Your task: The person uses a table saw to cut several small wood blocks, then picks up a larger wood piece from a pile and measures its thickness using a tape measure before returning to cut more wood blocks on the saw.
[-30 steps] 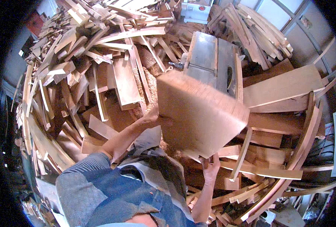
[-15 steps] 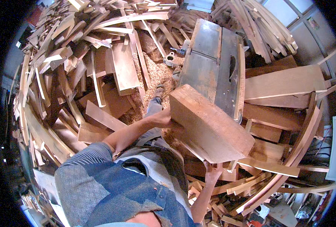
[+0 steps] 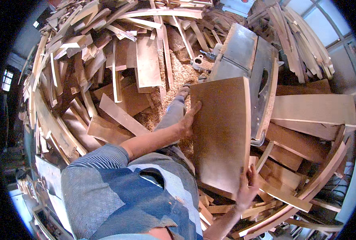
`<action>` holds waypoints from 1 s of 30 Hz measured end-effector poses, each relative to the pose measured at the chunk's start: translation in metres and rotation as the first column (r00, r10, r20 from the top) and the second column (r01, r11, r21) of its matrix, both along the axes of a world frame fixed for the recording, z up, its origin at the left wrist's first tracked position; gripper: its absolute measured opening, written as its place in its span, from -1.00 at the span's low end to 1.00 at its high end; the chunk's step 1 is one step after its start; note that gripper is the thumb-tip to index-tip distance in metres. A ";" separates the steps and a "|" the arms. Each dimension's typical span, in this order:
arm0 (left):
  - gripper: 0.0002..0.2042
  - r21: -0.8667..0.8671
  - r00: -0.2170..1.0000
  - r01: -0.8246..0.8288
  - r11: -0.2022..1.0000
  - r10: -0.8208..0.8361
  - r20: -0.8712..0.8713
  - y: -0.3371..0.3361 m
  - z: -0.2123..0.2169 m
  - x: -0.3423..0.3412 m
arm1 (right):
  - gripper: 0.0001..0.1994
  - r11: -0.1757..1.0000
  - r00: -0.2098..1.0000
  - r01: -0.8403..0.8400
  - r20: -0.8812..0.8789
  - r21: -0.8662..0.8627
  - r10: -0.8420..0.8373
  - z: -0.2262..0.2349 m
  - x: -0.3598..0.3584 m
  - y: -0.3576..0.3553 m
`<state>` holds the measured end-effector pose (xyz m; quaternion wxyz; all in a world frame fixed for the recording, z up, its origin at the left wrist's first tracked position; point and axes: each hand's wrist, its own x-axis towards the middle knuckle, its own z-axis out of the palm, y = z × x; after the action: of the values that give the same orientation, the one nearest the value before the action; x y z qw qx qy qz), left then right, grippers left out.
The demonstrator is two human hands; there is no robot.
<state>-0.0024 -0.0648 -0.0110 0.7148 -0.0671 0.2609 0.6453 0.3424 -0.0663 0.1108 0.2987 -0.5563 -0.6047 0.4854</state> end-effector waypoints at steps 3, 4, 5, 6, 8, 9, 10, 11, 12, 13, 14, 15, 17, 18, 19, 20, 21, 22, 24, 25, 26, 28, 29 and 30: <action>-0.19 0.046 0.994 -0.075 0.996 0.071 0.081 0.019 -0.017 0.001 | -0.40 0.940 0.909 -0.292 -0.252 0.179 0.331 0.036 0.016 0.035; -0.09 0.062 0.997 -0.077 0.995 0.075 0.037 0.025 -0.020 0.003 | -0.34 0.972 0.867 -0.198 -0.440 0.128 0.235 0.036 0.016 0.044; -0.11 0.036 0.993 -0.065 0.997 0.061 0.098 0.033 -0.024 0.001 | -0.28 0.992 0.786 -0.110 -0.606 0.058 0.123 0.033 0.015 0.052; -0.12 0.001 0.983 -0.049 0.999 0.048 0.177 0.037 -0.019 0.005 | -0.26 0.997 0.797 -0.031 -0.600 0.070 0.067 0.020 0.018 0.059; -0.08 0.017 0.977 -0.047 0.999 0.043 0.208 0.054 -0.023 0.016 | -0.34 0.973 0.935 0.221 -0.300 0.070 -0.190 -0.031 0.016 0.058; -0.08 -0.014 0.973 -0.037 0.999 0.040 0.229 0.066 -0.029 0.017 | -0.33 0.949 0.995 0.045 0.066 0.312 -0.069 -0.089 0.044 0.044; -0.07 -0.048 0.969 -0.010 0.999 0.022 0.246 0.078 -0.036 0.022 | -0.33 0.958 0.987 0.001 0.152 0.285 -0.047 -0.124 0.038 0.034; -0.07 -0.083 0.965 0.020 0.996 0.003 0.264 0.088 -0.041 0.025 | -0.32 0.965 0.971 -0.048 0.238 0.257 -0.015 -0.140 0.011 0.026; -0.06 -0.099 0.960 -0.001 0.995 0.029 0.279 0.100 -0.044 0.031 | -0.33 0.942 0.903 -0.199 0.424 0.271 0.069 -0.147 -0.008 0.026; -0.07 -0.137 0.948 -0.009 0.991 0.052 0.314 0.108 -0.045 0.032 | -0.33 0.895 0.801 -0.355 0.581 0.269 0.143 -0.139 -0.049 0.028; -0.08 -0.170 0.934 -0.009 0.985 0.069 0.350 0.116 -0.040 0.032 | -0.34 0.871 0.841 -0.333 0.532 0.361 0.101 -0.113 -0.101 0.039; -0.09 -0.195 0.919 -0.004 0.981 0.080 0.386 0.124 -0.036 0.033 | -0.32 0.935 0.922 -0.194 0.381 0.296 0.071 -0.117 -0.116 0.057; -0.11 -0.254 0.897 0.009 0.967 0.105 0.429 0.140 -0.037 0.037 | -0.32 0.976 0.993 0.110 0.029 0.186 -0.117 -0.115 -0.158 0.088; -0.12 -0.285 0.888 0.007 0.959 0.125 0.443 0.148 -0.040 0.038 | -0.33 0.954 0.954 0.269 -0.170 0.128 -0.246 -0.105 -0.190 0.098; -0.12 -0.275 0.868 -0.010 0.961 0.145 0.474 0.157 -0.044 0.039 | -0.34 0.940 0.945 0.286 -0.215 0.189 -0.244 -0.096 -0.215 0.108; -0.12 -0.268 0.848 -0.035 0.963 0.170 0.502 0.166 -0.052 0.039 | -0.36 0.923 0.936 0.299 -0.262 0.243 -0.234 -0.090 -0.238 0.118; -0.13 -0.267 0.826 -0.070 0.961 0.206 0.525 0.172 -0.061 0.034 | -0.37 0.907 0.926 0.305 -0.312 0.291 -0.212 -0.089 -0.254 0.127; -0.10 -0.317 0.852 -0.032 0.948 0.192 0.487 0.175 -0.055 0.031 | -0.38 0.924 0.943 0.268 -0.271 0.273 -0.193 -0.088 -0.257 0.135; -0.06 -0.418 0.900 0.023 0.908 0.163 0.404 0.182 -0.047 0.022 | -0.39 0.956 0.970 0.184 -0.198 0.228 -0.139 -0.086 -0.261 0.153; -0.07 -0.367 0.894 -0.005 0.930 0.168 0.415 0.185 -0.051 0.021 | -0.36 0.953 0.964 0.176 -0.241 0.248 -0.115 -0.087 -0.266 0.159; -0.09 -0.316 0.888 -0.032 0.948 0.172 0.426 0.189 -0.054 0.021 | -0.33 0.948 0.955 0.170 -0.283 0.267 -0.091 -0.088 -0.272 0.164; -0.16 -0.263 0.878 -0.046 0.964 0.165 0.449 0.188 -0.068 0.021 | -0.29 0.938 0.958 0.164 -0.276 0.304 -0.078 -0.096 -0.275 0.168; -0.21 -0.261 0.872 -0.034 0.965 0.156 0.464 0.186 -0.076 0.021 | -0.29 0.933 0.971 0.158 -0.225 0.325 -0.086 -0.104 -0.273 0.168; -0.25 -0.250 0.866 -0.033 0.968 0.153 0.475 0.188 -0.083 0.019 | -0.29 0.926 0.981 0.143 -0.178 0.351 -0.084 -0.108 -0.275 0.173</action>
<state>0.0171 0.1231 -0.0941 0.7124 -0.3248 0.1414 0.6057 0.0673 0.1064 0.0026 0.4709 -0.4853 -0.6247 0.3905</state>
